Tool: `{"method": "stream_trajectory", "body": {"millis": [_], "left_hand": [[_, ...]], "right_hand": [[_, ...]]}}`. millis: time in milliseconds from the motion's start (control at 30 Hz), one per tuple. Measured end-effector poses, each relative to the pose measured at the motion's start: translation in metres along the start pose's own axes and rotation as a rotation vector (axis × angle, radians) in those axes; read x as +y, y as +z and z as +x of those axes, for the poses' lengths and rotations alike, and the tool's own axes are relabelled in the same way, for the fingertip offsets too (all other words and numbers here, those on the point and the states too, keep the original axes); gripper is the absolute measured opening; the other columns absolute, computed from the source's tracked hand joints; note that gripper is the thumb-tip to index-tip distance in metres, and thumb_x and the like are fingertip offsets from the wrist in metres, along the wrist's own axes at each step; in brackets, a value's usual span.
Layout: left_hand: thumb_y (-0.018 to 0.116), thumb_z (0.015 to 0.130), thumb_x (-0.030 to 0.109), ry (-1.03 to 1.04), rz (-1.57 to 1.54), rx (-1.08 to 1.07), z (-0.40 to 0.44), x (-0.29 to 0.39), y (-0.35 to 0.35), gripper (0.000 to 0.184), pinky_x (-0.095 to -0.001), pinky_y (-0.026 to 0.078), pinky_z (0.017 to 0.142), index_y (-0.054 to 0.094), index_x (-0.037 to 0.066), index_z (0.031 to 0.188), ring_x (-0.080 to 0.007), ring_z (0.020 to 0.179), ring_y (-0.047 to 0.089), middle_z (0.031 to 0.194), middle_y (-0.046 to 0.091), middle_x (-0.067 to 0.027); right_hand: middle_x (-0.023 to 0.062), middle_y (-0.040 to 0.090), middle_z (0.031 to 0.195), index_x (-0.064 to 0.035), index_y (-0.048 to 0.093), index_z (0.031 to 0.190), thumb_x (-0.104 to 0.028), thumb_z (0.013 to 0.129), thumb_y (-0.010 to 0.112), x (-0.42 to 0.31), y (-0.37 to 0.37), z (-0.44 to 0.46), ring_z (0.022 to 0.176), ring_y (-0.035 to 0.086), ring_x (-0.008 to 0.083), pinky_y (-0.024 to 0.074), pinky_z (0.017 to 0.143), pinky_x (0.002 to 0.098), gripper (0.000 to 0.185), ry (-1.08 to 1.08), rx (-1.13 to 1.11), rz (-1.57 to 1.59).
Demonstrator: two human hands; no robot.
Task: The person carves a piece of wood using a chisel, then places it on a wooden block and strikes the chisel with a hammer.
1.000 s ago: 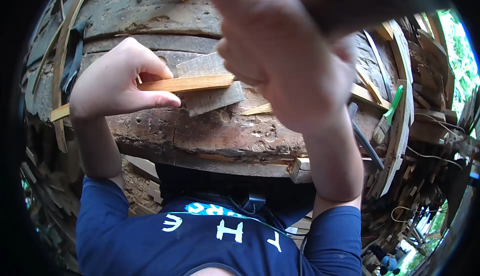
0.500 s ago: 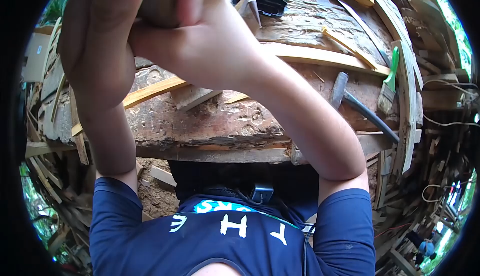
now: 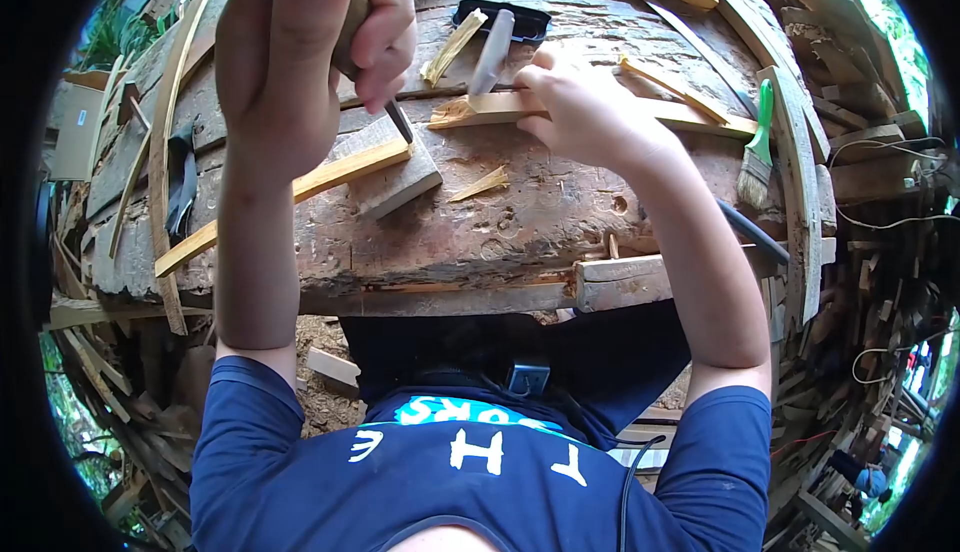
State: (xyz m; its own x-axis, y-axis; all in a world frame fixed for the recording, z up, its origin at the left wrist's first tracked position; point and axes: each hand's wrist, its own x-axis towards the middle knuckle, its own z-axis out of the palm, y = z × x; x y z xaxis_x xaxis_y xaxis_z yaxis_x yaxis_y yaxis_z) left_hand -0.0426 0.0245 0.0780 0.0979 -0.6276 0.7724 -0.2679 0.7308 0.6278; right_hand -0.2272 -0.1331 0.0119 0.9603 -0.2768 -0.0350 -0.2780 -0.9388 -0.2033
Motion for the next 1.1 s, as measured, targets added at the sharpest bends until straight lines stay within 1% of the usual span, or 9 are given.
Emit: {"method": "stream_trajectory", "body": {"millis": [233,267,300,333,567,600,733,900,1100], "left_hand": [[0.049,0.108,0.028,-0.171,-0.092,0.018,-0.005,0.009,-0.002,0.027,-0.024,0.044,0.049,0.053,0.002,0.105,-0.0065,0.056,0.051,0.073,0.056,-0.0015],[0.048,0.108,0.044,-0.231,-0.064,-0.049,-0.006,0.009,-0.01,0.045,-0.0267,0.052,0.056,0.056,0.0,0.105,-0.0114,0.063,0.061,0.078,0.062,-0.0068],[0.044,0.112,0.032,0.008,0.089,0.113,0.001,0.004,0.013,0.036,-0.02,0.03,0.039,0.047,0.006,0.087,-0.0013,0.045,0.035,0.06,0.041,0.005],[0.045,0.111,0.034,-0.094,0.083,0.076,0.001,0.013,0.011,0.036,-0.0202,0.034,0.041,0.049,0.005,0.09,-0.0031,0.047,0.04,0.063,0.045,0.0031],[0.044,0.111,0.034,-0.146,0.03,0.085,0.003,0.018,0.018,0.034,-0.0205,0.035,0.041,0.049,0.006,0.093,-0.0033,0.047,0.04,0.064,0.045,0.004],[0.044,0.111,0.035,-0.17,0.048,0.083,0.002,0.019,0.018,0.033,-0.0206,0.034,0.041,0.049,0.006,0.094,-0.0034,0.047,0.04,0.064,0.045,0.0039],[0.044,0.111,0.039,-0.204,0.011,0.046,0.0,0.02,0.018,0.035,-0.0201,0.032,0.042,0.048,0.006,0.102,-0.0039,0.05,0.04,0.068,0.044,0.0029],[0.043,0.111,0.037,-0.115,0.043,0.038,0.002,0.017,0.021,0.037,-0.021,0.032,0.04,0.048,0.005,0.094,-0.0037,0.048,0.039,0.067,0.044,0.0023],[0.043,0.112,0.031,-0.136,0.004,0.069,0.003,0.02,0.017,0.035,-0.0213,0.033,0.041,0.048,0.005,0.09,-0.0036,0.047,0.039,0.066,0.045,0.0022]], "right_hand": [[0.0091,0.065,0.077,-0.0098,0.06,0.12,-0.03,0.105,0.056,0.0,-0.045,-0.007,0.066,0.064,0.0183,0.0538,0.062,0.0341,0.025,0.208,0.027,0.081],[0.0073,0.064,0.069,-0.0092,0.058,0.121,-0.029,0.106,0.056,0.009,-0.053,-0.007,0.061,0.061,0.018,0.0527,0.058,0.0358,0.025,0.147,0.087,0.082],[0.0067,0.064,0.07,-0.0098,0.058,0.121,-0.029,0.105,0.057,0.008,-0.068,-0.01,0.061,0.06,0.0173,0.0513,0.058,0.0358,0.025,0.131,0.154,0.058],[0.0061,0.064,0.071,-0.0103,0.058,0.122,-0.029,0.105,0.059,0.008,-0.083,-0.014,0.061,0.059,0.0167,0.0499,0.058,0.0358,0.026,0.115,0.224,0.033],[0.0055,0.062,0.074,-0.0134,0.061,0.121,-0.03,0.102,0.064,0.017,-0.068,-0.017,0.068,0.056,0.0167,0.0481,0.063,0.0354,0.025,-0.071,0.218,0.2],[0.0077,0.067,0.078,-0.0134,0.063,0.119,-0.03,0.101,0.065,0.003,-0.061,-0.013,0.069,0.062,0.0214,0.0524,0.066,0.0373,0.025,0.093,0.011,0.325],[0.0081,0.07,0.098,-0.0114,0.069,0.109,-0.022,0.094,0.071,0.015,-0.02,-0.009,0.1,0.067,0.0268,0.0519,0.093,0.0424,0.018,-0.221,0.314,-0.06],[0.0174,0.069,0.108,-0.0015,0.063,0.113,0.003,0.087,0.056,0.015,-0.061,-0.088,0.102,0.067,0.03,0.0535,0.092,0.0406,0.027,0.286,0.245,0.127],[0.017,0.061,0.11,-0.0009,0.057,0.117,-0.004,0.088,0.065,0.04,-0.026,-0.152,0.109,0.061,0.0344,0.0489,0.096,0.0432,0.03,0.287,0.053,0.027]]}}
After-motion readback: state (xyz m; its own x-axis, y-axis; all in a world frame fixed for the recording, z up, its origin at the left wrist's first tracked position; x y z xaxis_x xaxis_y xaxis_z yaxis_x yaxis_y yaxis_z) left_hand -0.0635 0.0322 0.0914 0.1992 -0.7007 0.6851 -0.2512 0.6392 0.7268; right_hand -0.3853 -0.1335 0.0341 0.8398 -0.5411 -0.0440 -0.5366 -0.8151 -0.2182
